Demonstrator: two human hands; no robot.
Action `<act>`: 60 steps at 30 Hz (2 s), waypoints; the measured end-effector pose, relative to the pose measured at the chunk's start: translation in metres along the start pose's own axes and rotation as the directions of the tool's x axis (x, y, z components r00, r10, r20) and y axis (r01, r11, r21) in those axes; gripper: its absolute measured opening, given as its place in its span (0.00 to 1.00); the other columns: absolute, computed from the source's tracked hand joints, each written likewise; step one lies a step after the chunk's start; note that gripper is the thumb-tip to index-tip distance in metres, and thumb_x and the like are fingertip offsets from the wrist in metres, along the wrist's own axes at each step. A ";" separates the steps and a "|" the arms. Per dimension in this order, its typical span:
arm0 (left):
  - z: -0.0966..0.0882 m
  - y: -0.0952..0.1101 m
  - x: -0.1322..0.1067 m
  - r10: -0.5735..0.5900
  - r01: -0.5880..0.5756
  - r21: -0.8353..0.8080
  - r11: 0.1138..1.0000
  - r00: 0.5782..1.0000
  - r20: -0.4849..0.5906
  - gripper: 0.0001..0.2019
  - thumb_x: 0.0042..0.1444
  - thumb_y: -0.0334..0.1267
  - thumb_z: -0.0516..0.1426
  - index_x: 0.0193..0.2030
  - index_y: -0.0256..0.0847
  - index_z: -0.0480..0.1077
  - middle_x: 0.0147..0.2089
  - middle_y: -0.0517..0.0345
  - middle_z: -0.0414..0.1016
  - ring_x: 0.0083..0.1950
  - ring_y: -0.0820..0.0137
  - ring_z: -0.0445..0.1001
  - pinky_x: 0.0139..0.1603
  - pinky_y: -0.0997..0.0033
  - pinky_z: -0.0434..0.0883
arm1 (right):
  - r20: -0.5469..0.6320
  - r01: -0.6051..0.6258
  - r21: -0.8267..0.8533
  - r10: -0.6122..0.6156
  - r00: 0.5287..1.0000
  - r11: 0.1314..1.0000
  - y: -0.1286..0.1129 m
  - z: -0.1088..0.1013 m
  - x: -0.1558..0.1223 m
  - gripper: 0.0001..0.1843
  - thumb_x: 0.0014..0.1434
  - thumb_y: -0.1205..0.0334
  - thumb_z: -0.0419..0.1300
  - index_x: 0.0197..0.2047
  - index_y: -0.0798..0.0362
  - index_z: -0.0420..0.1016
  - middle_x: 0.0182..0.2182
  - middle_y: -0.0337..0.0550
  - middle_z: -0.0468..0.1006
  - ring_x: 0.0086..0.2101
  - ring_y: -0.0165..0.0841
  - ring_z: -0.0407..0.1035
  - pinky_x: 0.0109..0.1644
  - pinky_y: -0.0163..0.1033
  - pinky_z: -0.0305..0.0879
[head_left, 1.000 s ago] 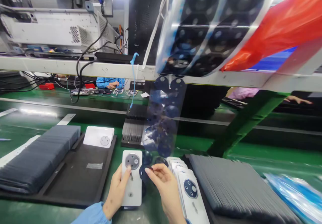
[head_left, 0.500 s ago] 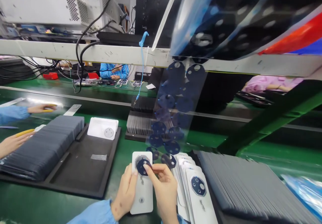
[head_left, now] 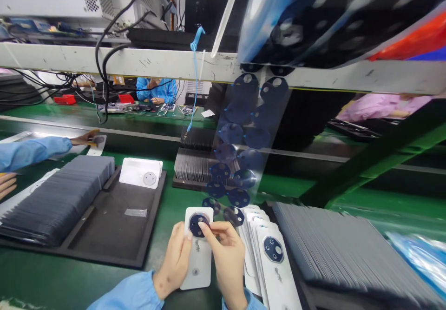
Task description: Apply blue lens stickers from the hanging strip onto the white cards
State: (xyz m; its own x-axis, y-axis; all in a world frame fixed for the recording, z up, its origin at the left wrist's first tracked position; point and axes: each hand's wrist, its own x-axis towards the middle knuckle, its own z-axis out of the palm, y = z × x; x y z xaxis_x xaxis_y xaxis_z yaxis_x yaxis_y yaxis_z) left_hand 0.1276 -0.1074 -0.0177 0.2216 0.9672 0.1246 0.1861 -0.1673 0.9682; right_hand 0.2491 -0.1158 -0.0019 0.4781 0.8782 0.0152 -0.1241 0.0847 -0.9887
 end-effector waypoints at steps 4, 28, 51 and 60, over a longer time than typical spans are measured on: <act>-0.001 0.001 0.000 0.007 -0.007 0.024 1.000 1.000 0.023 0.19 0.66 0.46 0.42 0.46 0.39 0.69 0.42 0.50 0.67 0.45 0.61 0.67 0.48 0.62 0.66 | -0.002 -0.005 0.007 0.005 1.000 1.000 0.002 -0.001 -0.001 0.16 0.45 0.53 0.72 0.27 0.54 0.72 0.25 0.41 0.77 0.28 0.34 0.71 0.33 0.37 0.68; 0.000 0.002 0.001 -0.035 0.035 -0.013 0.999 0.999 -0.008 0.20 0.65 0.48 0.45 0.48 0.38 0.71 0.42 0.49 0.73 0.42 0.61 0.71 0.43 0.63 0.69 | -0.036 0.020 -0.022 -0.021 0.999 1.000 0.004 -0.001 -0.002 0.17 0.46 0.52 0.71 0.28 0.54 0.73 0.24 0.40 0.76 0.26 0.33 0.69 0.31 0.37 0.66; -0.002 0.001 0.001 -0.013 0.013 0.035 0.999 1.000 0.016 0.19 0.65 0.45 0.44 0.51 0.39 0.70 0.47 0.47 0.73 0.45 0.60 0.70 0.48 0.60 0.68 | -0.049 0.034 -0.087 -0.038 0.998 0.996 0.003 0.002 -0.005 0.17 0.48 0.49 0.70 0.29 0.55 0.73 0.24 0.40 0.75 0.26 0.32 0.67 0.30 0.37 0.64; -0.002 0.005 0.002 -0.017 0.017 0.022 1.000 1.000 0.025 0.19 0.65 0.45 0.44 0.51 0.38 0.69 0.46 0.47 0.74 0.47 0.59 0.72 0.48 0.60 0.69 | -0.036 0.106 -0.164 -0.113 0.993 0.981 0.001 0.004 -0.008 0.14 0.50 0.52 0.69 0.28 0.53 0.73 0.22 0.37 0.73 0.24 0.30 0.64 0.29 0.35 0.63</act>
State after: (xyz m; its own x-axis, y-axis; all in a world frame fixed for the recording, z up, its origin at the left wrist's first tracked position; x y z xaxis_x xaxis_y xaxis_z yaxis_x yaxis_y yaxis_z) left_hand 0.1273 -0.1063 -0.0126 0.2424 0.9648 0.1023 0.2111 -0.1554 0.9650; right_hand 0.2416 -0.1208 -0.0021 0.5202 0.8453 0.1218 0.0718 0.0988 -0.9925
